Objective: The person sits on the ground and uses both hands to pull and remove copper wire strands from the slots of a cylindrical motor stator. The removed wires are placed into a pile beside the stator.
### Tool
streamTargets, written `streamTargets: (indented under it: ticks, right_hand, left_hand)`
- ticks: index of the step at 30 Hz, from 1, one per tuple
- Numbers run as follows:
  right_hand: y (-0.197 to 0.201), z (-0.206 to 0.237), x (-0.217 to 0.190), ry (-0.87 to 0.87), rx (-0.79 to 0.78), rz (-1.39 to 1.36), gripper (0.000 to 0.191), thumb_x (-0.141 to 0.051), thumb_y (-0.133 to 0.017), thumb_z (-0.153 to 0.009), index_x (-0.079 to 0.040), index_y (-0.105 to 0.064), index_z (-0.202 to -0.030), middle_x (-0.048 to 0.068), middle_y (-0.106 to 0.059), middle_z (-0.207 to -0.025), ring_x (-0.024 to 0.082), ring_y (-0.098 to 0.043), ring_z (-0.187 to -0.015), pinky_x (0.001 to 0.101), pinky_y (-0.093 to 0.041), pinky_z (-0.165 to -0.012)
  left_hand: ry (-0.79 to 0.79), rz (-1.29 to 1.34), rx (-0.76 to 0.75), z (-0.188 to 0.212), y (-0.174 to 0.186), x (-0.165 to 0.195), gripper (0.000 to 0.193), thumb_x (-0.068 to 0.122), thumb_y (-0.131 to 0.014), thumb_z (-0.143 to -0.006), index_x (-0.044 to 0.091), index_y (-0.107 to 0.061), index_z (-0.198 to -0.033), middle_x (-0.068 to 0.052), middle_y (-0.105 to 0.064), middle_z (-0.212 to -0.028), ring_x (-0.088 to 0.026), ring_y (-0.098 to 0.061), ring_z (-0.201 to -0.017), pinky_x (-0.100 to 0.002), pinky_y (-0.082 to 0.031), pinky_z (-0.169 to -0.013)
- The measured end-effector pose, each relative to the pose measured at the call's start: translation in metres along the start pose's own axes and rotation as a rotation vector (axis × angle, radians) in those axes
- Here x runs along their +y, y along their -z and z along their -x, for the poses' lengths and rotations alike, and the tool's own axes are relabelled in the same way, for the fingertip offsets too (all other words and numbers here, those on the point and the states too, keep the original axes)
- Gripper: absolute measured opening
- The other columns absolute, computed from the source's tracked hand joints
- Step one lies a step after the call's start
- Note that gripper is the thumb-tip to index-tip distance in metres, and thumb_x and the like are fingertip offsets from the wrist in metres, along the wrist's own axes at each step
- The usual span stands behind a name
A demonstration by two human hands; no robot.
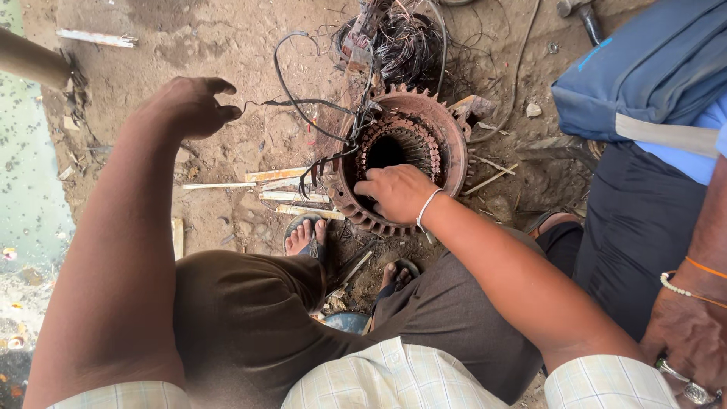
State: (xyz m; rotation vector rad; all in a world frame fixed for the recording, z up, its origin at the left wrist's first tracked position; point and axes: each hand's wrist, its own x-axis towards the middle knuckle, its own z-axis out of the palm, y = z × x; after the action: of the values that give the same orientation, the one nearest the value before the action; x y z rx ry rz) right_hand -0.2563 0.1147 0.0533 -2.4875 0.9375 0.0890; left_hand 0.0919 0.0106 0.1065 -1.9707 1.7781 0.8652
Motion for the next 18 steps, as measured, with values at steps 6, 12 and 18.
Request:
streamTargets:
  ticks: [6, 12, 18]
  right_hand:
    - [-0.016, -0.004, 0.006, 0.033, -0.050, 0.086, 0.033, -0.009, -0.066, -0.073, -0.018, -0.075, -0.103, 0.015, -0.062, -0.103, 0.034, -0.068, -0.087, 0.0495, -0.054, -0.076]
    - [-0.012, -0.006, 0.001, 0.046, 0.040, -0.037, 0.025, -0.006, -0.065, -0.072, -0.015, -0.078, -0.091, 0.018, -0.060, -0.110, 0.035, -0.068, -0.087, 0.0490, -0.054, -0.075]
    - [0.018, -0.001, 0.011, -0.067, -0.020, -0.366, 0.012, -0.020, -0.080, -0.080, -0.012, -0.076, -0.087, 0.007, -0.069, -0.095, 0.026, -0.069, -0.091, 0.0409, -0.055, -0.084]
  left_hand:
    - [-0.001, -0.035, -0.008, -0.001, -0.002, 0.006, 0.055, 0.051, -0.059, -0.101, 0.032, -0.050, -0.152, -0.012, -0.070, -0.130, -0.032, -0.061, -0.125, -0.051, -0.045, -0.111]
    - [-0.013, -0.062, 0.000, 0.002, 0.000, 0.012, 0.056, 0.051, -0.061, -0.099, 0.032, -0.051, -0.152, -0.013, -0.069, -0.133, -0.033, -0.060, -0.127, -0.050, -0.045, -0.111]
    - [-0.001, -0.002, -0.015, 0.002, -0.001, 0.005, 0.056, 0.049, -0.057, -0.102, 0.030, -0.048, -0.154, -0.013, -0.067, -0.134, -0.033, -0.060, -0.127, -0.051, -0.043, -0.113]
